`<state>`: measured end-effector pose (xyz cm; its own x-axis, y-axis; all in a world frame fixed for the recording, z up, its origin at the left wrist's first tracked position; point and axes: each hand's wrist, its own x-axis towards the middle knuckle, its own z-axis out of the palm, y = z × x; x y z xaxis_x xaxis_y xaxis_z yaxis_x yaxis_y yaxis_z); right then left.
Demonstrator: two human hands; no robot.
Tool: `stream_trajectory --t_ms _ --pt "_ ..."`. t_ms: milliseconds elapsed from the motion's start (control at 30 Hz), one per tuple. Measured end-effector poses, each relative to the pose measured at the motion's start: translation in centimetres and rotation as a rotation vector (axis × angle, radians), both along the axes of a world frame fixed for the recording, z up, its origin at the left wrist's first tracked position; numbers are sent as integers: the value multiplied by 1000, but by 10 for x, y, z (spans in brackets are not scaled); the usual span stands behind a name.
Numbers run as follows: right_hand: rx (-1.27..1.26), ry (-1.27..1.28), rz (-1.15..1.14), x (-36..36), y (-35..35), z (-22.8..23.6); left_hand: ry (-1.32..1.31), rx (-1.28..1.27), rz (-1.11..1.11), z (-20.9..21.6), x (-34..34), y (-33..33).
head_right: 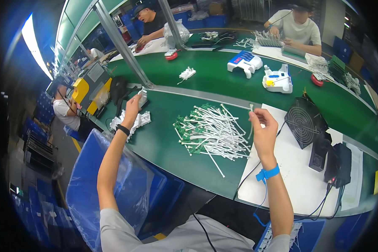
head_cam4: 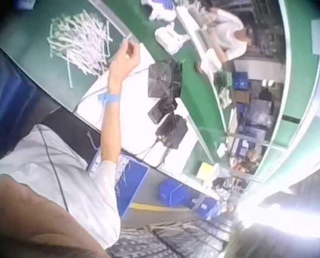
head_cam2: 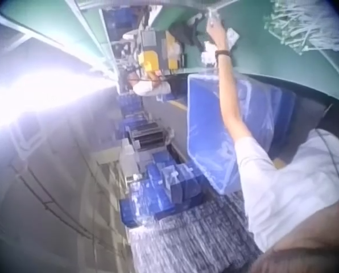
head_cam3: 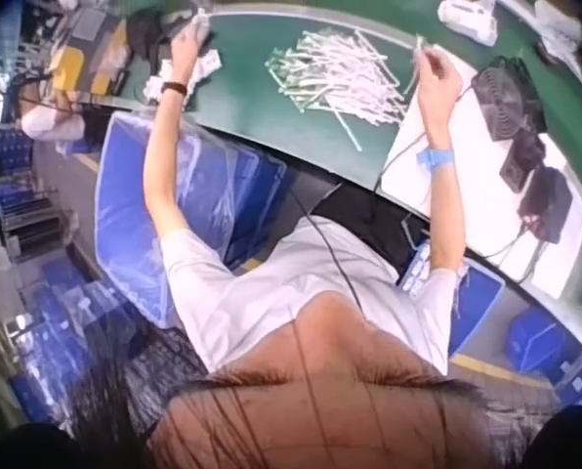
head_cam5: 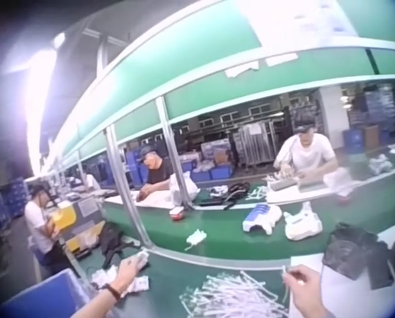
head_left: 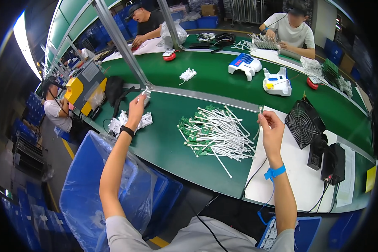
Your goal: Soldering wires onto small circuit boards at a factory assembly station.
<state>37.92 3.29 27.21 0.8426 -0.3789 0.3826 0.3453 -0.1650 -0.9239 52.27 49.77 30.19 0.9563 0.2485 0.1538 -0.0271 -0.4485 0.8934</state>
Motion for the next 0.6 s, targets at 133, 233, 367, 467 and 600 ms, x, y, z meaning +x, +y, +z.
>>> stream_trajectory --t_ms 133,233,367,467,600 --pt "-171 -120 -3 -16 15 30 418 -560 -582 27 -26 -80" --pt "-239 -189 123 -32 28 46 674 -751 -904 51 -56 -136" --pt "-311 -187 160 -50 36 60 750 -463 -932 60 -94 -195" --pt "-294 -153 141 -58 33 62 755 -225 -941 53 -112 -221" --pt "-337 -14 123 -58 28 59 690 -66 -948 41 -124 -234"
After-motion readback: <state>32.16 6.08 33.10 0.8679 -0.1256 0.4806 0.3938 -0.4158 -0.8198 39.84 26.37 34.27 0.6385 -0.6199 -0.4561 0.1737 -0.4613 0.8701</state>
